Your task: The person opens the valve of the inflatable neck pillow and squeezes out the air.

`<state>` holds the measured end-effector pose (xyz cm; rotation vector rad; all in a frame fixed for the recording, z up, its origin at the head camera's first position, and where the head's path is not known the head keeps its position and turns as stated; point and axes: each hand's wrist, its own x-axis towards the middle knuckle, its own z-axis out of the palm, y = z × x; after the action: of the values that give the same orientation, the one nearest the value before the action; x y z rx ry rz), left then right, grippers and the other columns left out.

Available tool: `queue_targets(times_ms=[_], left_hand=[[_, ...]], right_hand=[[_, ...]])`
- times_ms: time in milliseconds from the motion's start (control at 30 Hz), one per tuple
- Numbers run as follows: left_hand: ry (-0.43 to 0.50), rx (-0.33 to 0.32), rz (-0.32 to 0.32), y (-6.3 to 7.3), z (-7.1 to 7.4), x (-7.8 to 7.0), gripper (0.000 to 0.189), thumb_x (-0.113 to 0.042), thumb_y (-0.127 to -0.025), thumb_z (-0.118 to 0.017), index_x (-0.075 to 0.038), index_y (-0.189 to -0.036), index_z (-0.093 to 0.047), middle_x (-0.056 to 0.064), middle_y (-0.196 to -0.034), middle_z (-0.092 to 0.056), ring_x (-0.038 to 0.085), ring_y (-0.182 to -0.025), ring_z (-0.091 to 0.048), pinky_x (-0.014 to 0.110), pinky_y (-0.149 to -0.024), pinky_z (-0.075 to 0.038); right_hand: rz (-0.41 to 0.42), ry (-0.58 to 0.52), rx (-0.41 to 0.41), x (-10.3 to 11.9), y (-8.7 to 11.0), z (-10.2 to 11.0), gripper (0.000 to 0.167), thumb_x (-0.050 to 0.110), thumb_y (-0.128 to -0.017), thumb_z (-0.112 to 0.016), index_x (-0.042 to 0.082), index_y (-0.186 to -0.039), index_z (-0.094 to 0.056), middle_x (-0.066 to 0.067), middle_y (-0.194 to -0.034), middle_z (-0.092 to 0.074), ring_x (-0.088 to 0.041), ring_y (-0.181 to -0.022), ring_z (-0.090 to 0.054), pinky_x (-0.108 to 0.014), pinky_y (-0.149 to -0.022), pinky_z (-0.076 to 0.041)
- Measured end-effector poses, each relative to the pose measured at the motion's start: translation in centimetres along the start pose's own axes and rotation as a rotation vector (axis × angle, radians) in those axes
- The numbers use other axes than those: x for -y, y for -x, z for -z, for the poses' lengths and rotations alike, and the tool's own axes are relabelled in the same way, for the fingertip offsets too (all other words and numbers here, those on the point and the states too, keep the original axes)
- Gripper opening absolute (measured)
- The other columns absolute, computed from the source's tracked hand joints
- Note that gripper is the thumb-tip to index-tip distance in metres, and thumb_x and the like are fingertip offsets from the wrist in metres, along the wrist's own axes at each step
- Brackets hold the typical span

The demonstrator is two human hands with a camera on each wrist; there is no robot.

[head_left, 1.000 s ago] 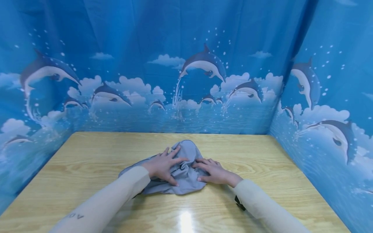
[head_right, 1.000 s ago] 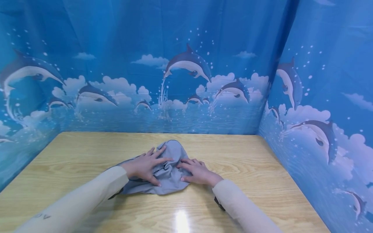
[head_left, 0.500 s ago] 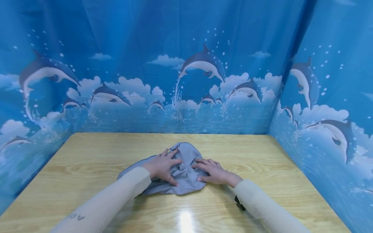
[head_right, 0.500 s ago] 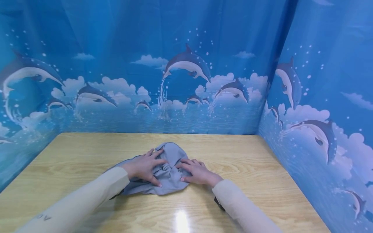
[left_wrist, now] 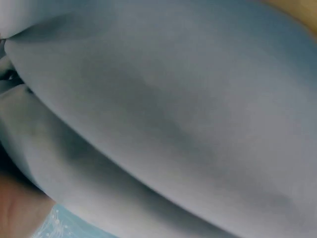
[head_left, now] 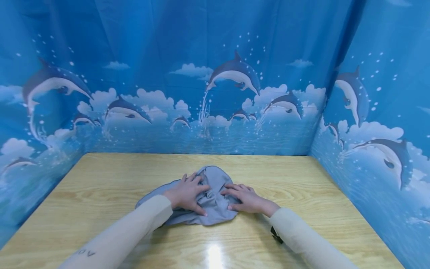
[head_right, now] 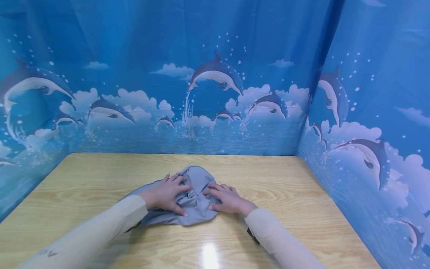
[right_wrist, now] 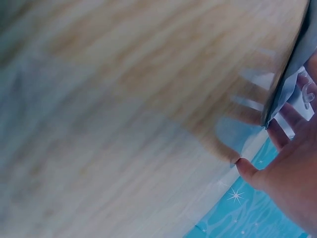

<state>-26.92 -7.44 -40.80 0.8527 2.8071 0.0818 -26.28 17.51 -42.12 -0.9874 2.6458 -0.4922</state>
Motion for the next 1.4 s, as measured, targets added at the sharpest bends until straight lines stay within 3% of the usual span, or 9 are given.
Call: queue_targets(times_ms=[267, 500, 633, 733, 933, 1200, 1400], left_hand=[[-0.006, -0.025, -0.036, -0.1, -0.3, 0.3, 0.092, -0.079, -0.059, -0.058, -0.033, -0.137, -0.041, 0.007, -0.136, -0.038, 0.033, -0.129, -0.033, 0.059, -0.107, -0.018], [-0.009, -0.041, -0.031, 0.1, -0.4, 0.2, 0.09, -0.08, -0.058, -0.058, -0.036, -0.135, -0.042, 0.007, -0.133, -0.038, 0.026, -0.113, -0.038, 0.045, -0.089, -0.041], [0.056, -0.049, -0.007, 0.1, -0.5, 0.3, 0.097, -0.08, -0.055, -0.059, -0.042, -0.139, -0.03, 0.009, -0.141, -0.03, 0.033, -0.123, -0.035, 0.051, -0.093, -0.04], [0.103, -0.071, 0.009, 0.1, -0.6, 0.2, 0.108, -0.081, -0.053, -0.06, -0.043, -0.143, -0.015, 0.01, -0.15, -0.013, 0.04, -0.129, -0.03, 0.057, -0.095, -0.037], [0.122, -0.065, -0.002, 0.1, -0.2, 0.1, 0.12, -0.075, -0.054, -0.066, -0.038, -0.146, 0.0, 0.011, -0.154, 0.011, 0.045, -0.126, -0.032, 0.057, -0.093, -0.038], [0.12, 0.02, 0.037, -0.8, 0.5, 0.0, 0.127, -0.072, -0.048, -0.072, -0.041, -0.145, 0.005, 0.011, -0.154, 0.011, 0.042, -0.132, -0.023, 0.057, -0.104, -0.024], [0.108, 0.017, 0.057, -1.4, 0.2, 0.2, 0.131, -0.074, -0.044, -0.072, -0.042, -0.144, 0.006, 0.009, -0.155, 0.003, 0.037, -0.131, -0.025, 0.056, -0.104, -0.023]], right_hand=[[0.013, -0.004, 0.01, 0.1, 0.0, 0.2, 0.05, 0.038, -0.09, -0.055, 0.022, -0.136, -0.043, -0.009, -0.149, -0.027, -0.037, -0.134, -0.025, -0.063, -0.1, -0.02], [0.022, -0.011, 0.011, 0.2, 0.1, 0.2, 0.05, 0.037, -0.09, -0.055, 0.021, -0.135, -0.043, -0.01, -0.149, -0.027, -0.037, -0.134, -0.024, -0.063, -0.1, -0.019], [0.014, -0.011, 0.011, 0.1, 0.0, 0.1, 0.05, 0.038, -0.09, -0.055, 0.022, -0.135, -0.043, -0.009, -0.149, -0.027, -0.037, -0.134, -0.024, -0.063, -0.101, -0.019], [0.009, -0.015, 0.013, 0.0, 0.0, 0.1, 0.05, 0.038, -0.09, -0.054, 0.022, -0.136, -0.043, -0.008, -0.149, -0.027, -0.037, -0.135, -0.024, -0.063, -0.101, -0.019], [0.013, -0.031, 0.014, 0.0, 0.0, 0.0, 0.05, 0.038, -0.09, -0.054, 0.021, -0.136, -0.043, -0.008, -0.149, -0.026, -0.037, -0.135, -0.024, -0.063, -0.1, -0.018], [0.004, -0.03, 0.015, -0.1, 0.0, -0.1, 0.05, 0.039, -0.09, -0.054, 0.023, -0.136, -0.043, -0.007, -0.15, -0.025, -0.037, -0.135, -0.023, -0.064, -0.101, -0.017], [0.005, -0.04, 0.017, -0.1, 0.0, -0.1, 0.049, 0.039, -0.09, -0.053, 0.023, -0.136, -0.043, -0.008, -0.15, -0.025, -0.037, -0.136, -0.022, -0.064, -0.101, -0.016]])
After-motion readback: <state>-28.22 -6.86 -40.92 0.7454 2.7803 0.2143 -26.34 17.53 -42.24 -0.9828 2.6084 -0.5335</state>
